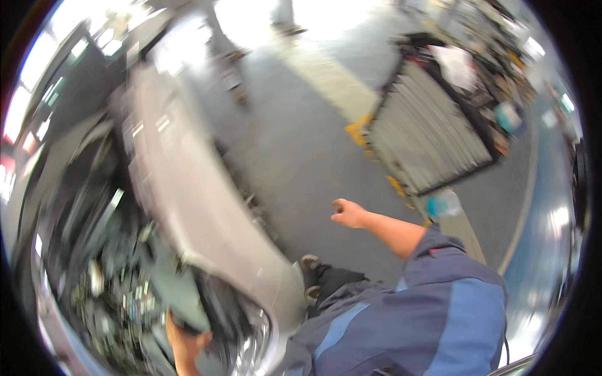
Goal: The person removes the air filter housing cover, takes out the old air filter, and installs a new air filter into the engine bay. They then reassemble the housing cover and secure it with fasteners.
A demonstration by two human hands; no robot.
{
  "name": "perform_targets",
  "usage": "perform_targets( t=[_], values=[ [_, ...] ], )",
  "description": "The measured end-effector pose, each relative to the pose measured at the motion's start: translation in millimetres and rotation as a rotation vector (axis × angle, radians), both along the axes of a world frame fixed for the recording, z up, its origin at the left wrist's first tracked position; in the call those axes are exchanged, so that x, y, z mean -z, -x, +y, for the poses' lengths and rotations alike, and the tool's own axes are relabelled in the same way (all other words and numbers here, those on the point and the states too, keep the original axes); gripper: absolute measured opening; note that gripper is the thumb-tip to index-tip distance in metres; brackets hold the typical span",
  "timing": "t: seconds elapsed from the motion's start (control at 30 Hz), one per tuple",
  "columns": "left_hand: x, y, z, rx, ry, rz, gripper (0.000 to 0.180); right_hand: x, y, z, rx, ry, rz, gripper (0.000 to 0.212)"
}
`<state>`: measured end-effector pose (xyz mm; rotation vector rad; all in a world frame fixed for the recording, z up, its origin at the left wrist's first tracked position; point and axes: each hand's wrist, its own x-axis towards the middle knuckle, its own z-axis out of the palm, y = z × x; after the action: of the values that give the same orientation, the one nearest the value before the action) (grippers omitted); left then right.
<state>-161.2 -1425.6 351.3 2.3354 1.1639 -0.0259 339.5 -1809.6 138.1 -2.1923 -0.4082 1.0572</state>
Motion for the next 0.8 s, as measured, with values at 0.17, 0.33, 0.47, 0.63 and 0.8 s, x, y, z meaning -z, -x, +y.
perform_targets(
  t=[0.17, 0.33, 0.47, 0.63, 0.8],
  values=[
    [-9.7, 10.5, -28.1, 0.02, -0.184, 0.208, 0.15, -122.3, 75.8, 135.8, -0.459, -0.261, -0.193, 0.055],
    [-18.9, -7.0, -25.7, -0.024, -0.095, 0.319, 0.154, -247.4, 126.6, 298.8, -0.804, -0.702, -0.394, 0.041],
    [-19.6, -7.0, -28.5, -0.054, -0.097, 0.262, 0.148, -289.0, 179.5, 449.9, -1.138, -0.545, -0.506, 0.039],
    [-27.5, -9.0, -28.0, -0.091, -0.1, 0.276, 0.143, -266.7, 251.4, 590.0, -1.45, -0.232, -0.861, 0.052],
    [-45.6, -13.5, -27.7, -0.133, -0.095, 0.209, 0.14, -239.4, 298.1, 631.5, -1.765, -0.133, -1.161, 0.062]
  ],
)
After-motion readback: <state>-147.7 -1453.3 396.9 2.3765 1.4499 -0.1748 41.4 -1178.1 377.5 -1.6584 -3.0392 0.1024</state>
